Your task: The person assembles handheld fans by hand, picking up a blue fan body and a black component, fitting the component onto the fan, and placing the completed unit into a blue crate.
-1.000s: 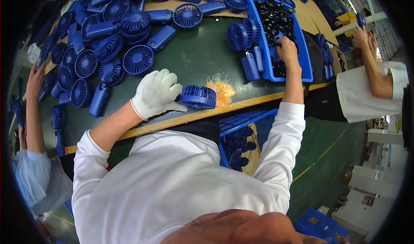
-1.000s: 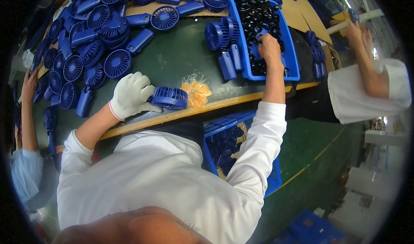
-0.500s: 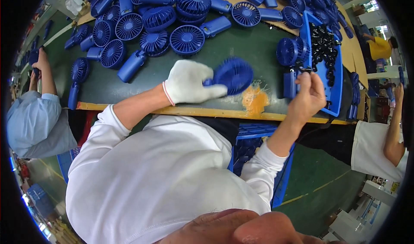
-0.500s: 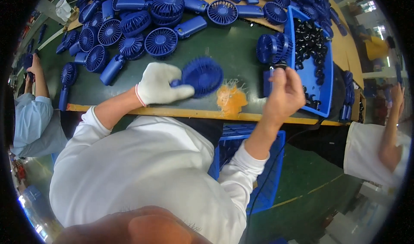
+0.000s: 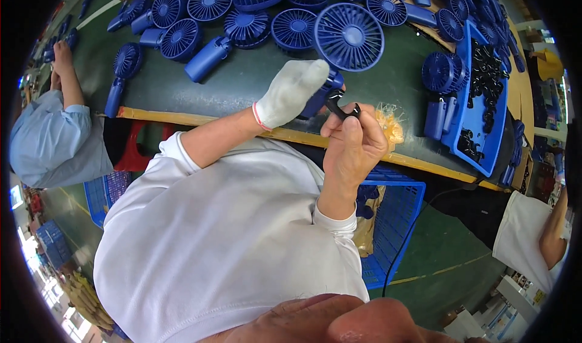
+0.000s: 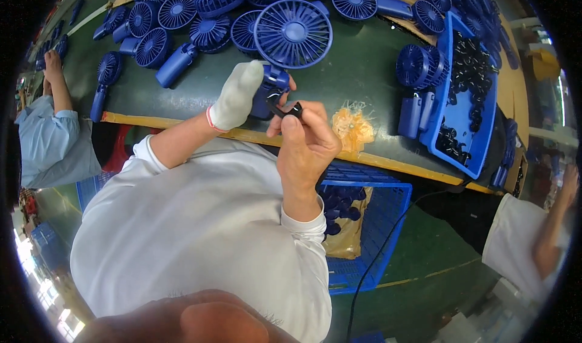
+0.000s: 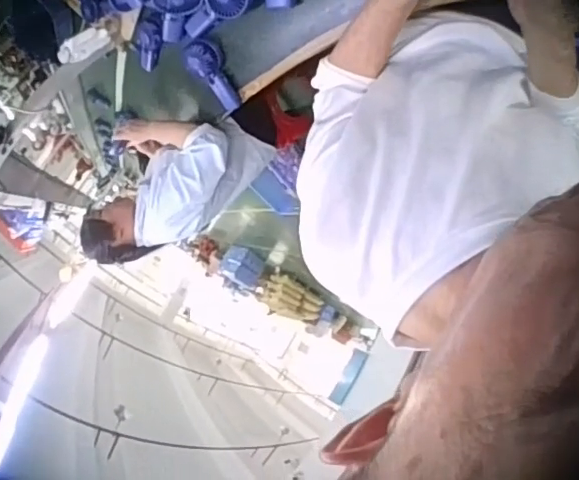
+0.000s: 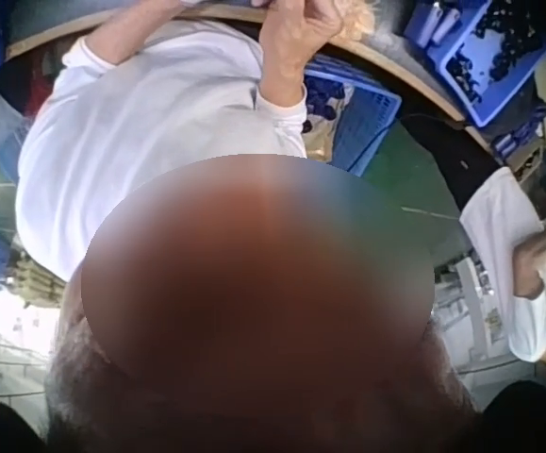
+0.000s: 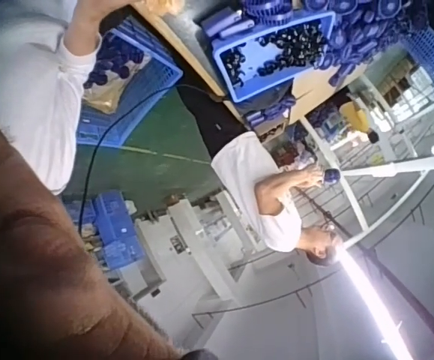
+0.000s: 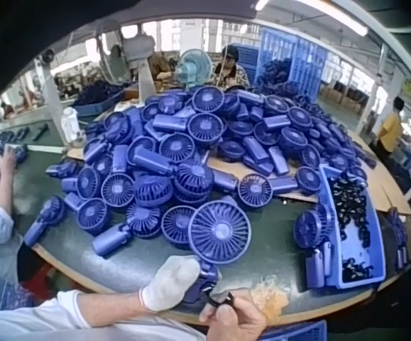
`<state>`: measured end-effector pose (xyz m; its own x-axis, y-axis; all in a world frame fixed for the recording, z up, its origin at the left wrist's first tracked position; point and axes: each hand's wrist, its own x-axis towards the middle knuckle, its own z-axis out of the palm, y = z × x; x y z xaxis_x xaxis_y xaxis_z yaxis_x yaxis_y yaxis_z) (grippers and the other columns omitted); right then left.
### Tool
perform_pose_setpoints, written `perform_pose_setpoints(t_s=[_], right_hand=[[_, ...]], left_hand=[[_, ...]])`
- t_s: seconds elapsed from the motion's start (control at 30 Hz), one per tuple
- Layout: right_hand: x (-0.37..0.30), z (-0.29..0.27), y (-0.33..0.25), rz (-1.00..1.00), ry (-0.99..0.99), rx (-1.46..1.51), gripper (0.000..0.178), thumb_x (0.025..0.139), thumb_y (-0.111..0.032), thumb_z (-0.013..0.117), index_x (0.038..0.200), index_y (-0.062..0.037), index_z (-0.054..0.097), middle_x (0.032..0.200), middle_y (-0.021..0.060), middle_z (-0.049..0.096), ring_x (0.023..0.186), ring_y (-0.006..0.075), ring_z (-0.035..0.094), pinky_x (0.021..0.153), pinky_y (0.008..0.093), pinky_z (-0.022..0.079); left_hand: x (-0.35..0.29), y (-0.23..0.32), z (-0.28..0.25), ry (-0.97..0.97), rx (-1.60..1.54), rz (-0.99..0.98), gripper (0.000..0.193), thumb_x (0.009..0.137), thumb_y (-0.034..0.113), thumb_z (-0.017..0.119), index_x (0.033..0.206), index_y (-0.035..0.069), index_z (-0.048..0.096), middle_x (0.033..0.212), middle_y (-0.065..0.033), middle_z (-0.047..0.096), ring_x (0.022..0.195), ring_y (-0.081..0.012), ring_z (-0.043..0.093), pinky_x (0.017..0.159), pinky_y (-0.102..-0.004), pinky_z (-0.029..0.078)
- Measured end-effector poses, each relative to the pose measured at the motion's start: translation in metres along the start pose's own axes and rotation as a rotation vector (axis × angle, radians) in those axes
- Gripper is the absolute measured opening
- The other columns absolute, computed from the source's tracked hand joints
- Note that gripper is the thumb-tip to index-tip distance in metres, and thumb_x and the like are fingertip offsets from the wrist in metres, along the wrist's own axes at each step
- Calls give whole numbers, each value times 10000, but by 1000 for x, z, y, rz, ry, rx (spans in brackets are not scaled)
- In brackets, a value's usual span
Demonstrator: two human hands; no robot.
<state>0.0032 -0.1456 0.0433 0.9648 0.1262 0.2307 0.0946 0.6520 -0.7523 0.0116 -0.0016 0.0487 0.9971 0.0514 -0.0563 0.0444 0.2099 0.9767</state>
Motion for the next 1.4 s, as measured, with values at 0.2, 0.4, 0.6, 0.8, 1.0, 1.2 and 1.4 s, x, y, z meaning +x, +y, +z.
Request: perform_pose_setpoints(t_s=[0.2,0.4,0.6,0.8,1.0,1.2,1.4], right_hand=[[1,-6,15,-108,52,-453,116,897,-43,655,844,57,630,899,63,524,615,75,499,495,208,414],[9,-12,33,-33,150,-416,360,1004,-230,500,835,69,610,881,40,526,628,60,441,537,202,356],[14,-28,34,218,123,-386,570,993,-510,422,879,14,616,738,10,536,592,62,411,505,221,314],[27,-8,20,386,107,-224,489,996,-481,418,850,-42,574,552,8,489,380,95,426,329,229,359],[28,5,19,163,158,-498,259,832,-140,696,1014,14,592,697,48,590,391,98,489,283,243,373],[44,7,-5,48,20,-775,333,750,-86,736,1021,34,584,814,118,633,436,151,567,329,265,436],[51,-25,-9,271,-13,-416,352,903,-281,675,911,55,571,646,89,584,426,163,547,373,275,444]], left_hand=[[-4,19,7,-45,630,164,360,744,375,666,709,19,638,598,-107,626,534,-203,599,546,-309,489],[4,3,2,-14,622,117,284,749,266,694,822,-9,681,644,-114,639,578,-110,574,572,-293,480],[3,2,1,-88,573,71,310,773,278,655,824,-27,678,610,-109,622,581,-117,567,564,-288,468],[6,3,5,-198,-139,-342,656,998,509,323,720,-19,594,640,-83,605,533,-152,593,522,-269,491],[3,2,12,-78,-69,-365,650,1002,524,236,801,15,588,584,-89,599,457,-162,581,448,-277,473],[5,3,21,-6,-143,-314,644,1003,527,216,921,18,602,587,-87,593,440,-166,567,438,-277,472],[13,5,24,-121,-183,-472,726,991,561,238,743,-12,608,634,-101,612,479,-180,590,459,-290,490]])
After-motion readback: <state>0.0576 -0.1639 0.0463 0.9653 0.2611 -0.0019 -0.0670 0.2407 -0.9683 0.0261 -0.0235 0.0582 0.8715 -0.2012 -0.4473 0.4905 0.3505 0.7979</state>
